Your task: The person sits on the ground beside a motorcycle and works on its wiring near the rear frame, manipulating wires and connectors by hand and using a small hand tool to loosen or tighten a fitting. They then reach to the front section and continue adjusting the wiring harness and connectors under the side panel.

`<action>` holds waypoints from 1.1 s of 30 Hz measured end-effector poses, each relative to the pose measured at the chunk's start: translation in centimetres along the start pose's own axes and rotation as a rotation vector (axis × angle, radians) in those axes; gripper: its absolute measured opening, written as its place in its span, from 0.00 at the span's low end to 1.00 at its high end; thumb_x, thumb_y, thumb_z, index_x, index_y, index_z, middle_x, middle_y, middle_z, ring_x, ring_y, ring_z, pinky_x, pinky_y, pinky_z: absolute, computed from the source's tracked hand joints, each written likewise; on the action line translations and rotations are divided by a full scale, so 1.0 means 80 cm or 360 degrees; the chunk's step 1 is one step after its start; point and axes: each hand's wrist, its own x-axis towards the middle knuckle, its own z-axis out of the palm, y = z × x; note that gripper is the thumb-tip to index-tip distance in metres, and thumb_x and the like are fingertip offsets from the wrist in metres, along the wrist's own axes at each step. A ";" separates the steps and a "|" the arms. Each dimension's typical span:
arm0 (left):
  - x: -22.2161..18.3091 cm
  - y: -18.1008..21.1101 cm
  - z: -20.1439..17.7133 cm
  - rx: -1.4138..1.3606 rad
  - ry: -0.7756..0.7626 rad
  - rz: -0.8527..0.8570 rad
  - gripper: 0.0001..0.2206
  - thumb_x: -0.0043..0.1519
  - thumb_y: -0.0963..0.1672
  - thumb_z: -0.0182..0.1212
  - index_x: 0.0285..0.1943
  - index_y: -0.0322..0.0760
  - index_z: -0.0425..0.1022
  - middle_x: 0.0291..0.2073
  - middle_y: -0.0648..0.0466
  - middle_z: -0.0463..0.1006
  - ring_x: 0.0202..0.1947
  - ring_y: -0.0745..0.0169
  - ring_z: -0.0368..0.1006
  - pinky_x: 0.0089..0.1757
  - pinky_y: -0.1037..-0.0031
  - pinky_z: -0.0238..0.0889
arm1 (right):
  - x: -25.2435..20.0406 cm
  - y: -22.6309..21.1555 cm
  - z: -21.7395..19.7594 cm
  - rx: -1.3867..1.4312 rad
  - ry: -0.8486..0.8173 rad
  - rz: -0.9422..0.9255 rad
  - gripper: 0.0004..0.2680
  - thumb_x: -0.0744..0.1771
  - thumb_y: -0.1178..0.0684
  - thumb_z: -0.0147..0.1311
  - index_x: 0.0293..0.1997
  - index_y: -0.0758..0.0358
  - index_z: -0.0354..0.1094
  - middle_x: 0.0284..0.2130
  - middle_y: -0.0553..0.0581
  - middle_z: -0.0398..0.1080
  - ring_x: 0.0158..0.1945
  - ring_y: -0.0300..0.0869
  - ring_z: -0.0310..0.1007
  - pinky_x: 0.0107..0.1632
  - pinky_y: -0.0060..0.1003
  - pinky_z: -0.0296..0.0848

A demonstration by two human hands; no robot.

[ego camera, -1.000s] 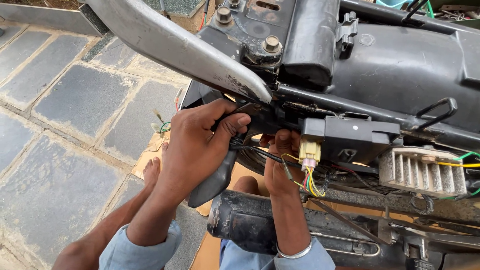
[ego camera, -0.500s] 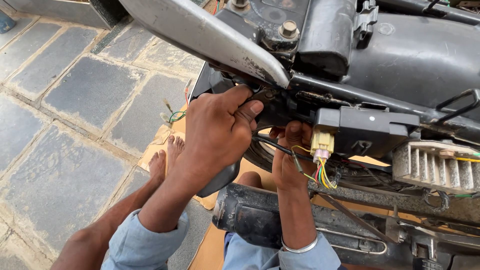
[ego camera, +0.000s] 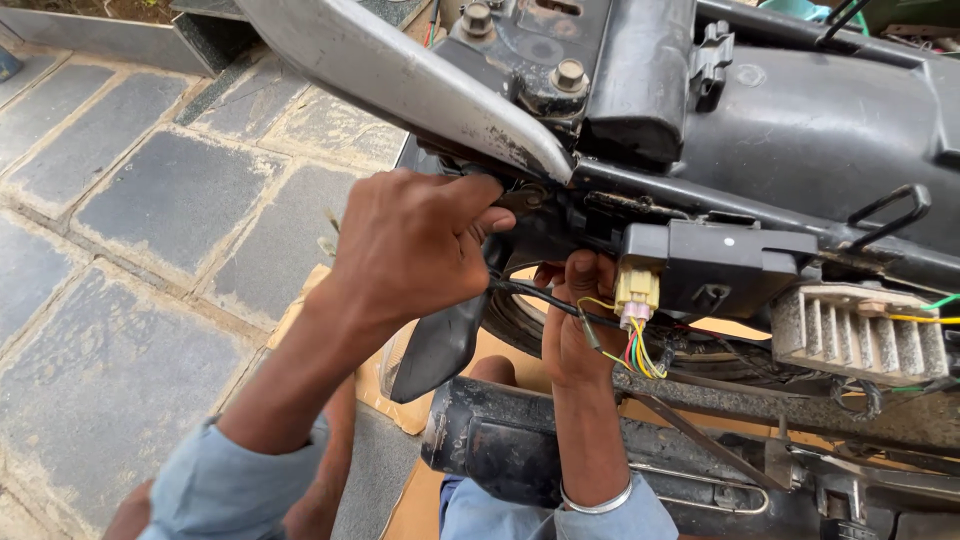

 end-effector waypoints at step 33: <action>-0.019 0.097 -0.025 0.0667 -0.0443 -0.0403 0.09 0.61 0.46 0.58 0.34 0.37 0.74 0.20 0.50 0.78 0.21 0.49 0.78 0.22 0.61 0.67 | 0.001 0.013 -0.014 0.0022 0.0132 0.0054 0.02 0.70 0.57 0.59 0.44 0.61 0.74 0.37 0.51 0.74 0.39 0.45 0.73 0.47 0.44 0.72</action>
